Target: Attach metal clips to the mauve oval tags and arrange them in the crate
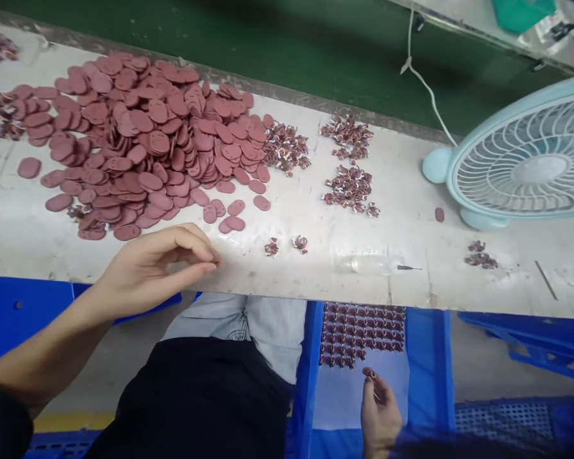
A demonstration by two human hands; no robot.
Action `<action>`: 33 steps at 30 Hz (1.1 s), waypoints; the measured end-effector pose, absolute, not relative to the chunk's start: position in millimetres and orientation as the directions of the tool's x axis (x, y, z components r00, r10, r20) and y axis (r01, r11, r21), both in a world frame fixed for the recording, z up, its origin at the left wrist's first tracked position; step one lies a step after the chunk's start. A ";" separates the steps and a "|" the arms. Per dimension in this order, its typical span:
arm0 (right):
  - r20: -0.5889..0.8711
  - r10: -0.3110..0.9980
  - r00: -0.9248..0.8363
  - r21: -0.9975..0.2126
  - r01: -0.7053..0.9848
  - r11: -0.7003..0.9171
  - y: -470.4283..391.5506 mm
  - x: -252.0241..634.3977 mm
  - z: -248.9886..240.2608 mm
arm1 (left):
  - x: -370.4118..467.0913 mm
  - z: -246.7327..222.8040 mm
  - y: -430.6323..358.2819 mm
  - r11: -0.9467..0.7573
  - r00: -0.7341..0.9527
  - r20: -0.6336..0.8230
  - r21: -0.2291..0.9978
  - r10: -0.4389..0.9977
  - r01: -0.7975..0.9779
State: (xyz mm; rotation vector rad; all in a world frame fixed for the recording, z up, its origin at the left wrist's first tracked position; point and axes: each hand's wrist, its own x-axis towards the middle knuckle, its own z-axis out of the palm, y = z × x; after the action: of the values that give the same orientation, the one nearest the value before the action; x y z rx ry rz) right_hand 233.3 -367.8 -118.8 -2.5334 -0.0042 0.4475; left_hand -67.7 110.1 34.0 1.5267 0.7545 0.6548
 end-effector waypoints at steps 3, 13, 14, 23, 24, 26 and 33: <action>-0.316 0.123 0.941 -0.454 -0.036 -0.890 -377.4 234.8 -138.3 | -62.3 39.5 100.2 -0.089 0.646 0.068 0.996 0.761 -0.001; -0.290 0.181 0.940 -0.490 0.017 -0.871 -371.3 240.9 -150.6 | -63.0 41.1 96.4 0.298 0.712 -0.127 0.947 0.691 -0.121; -0.290 0.179 0.940 -0.494 0.013 -0.869 -369.4 241.0 -150.2 | -63.2 41.1 96.1 0.304 0.706 -0.137 0.946 0.695 -0.116; -0.171 -0.038 0.985 -0.680 -0.146 -0.718 -306.7 244.3 -84.9 | -67.0 25.4 82.6 0.536 0.725 -0.269 0.829 0.634 -0.161; -0.162 -0.055 0.985 -0.763 -0.160 -0.626 -287.6 242.5 -70.3 | -63.7 22.4 76.8 0.598 0.743 -0.302 0.785 0.597 -0.161; -0.222 0.011 0.975 -0.912 -0.203 -0.357 -241.9 236.4 -41.3 | -53.1 16.2 61.5 0.716 0.777 -0.365 0.682 0.512 -0.152; -0.213 0.868 0.449 -0.593 -0.766 0.250 -82.2 217.1 -0.7 | -12.2 -4.1 8.4 0.884 0.843 -0.375 0.413 0.385 -0.220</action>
State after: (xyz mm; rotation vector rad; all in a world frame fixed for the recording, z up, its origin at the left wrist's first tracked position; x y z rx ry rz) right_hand 217.1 -82.2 -0.7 -0.7000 -0.1693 1.1187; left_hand -12.2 8.4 -4.1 0.3663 0.4681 0.3273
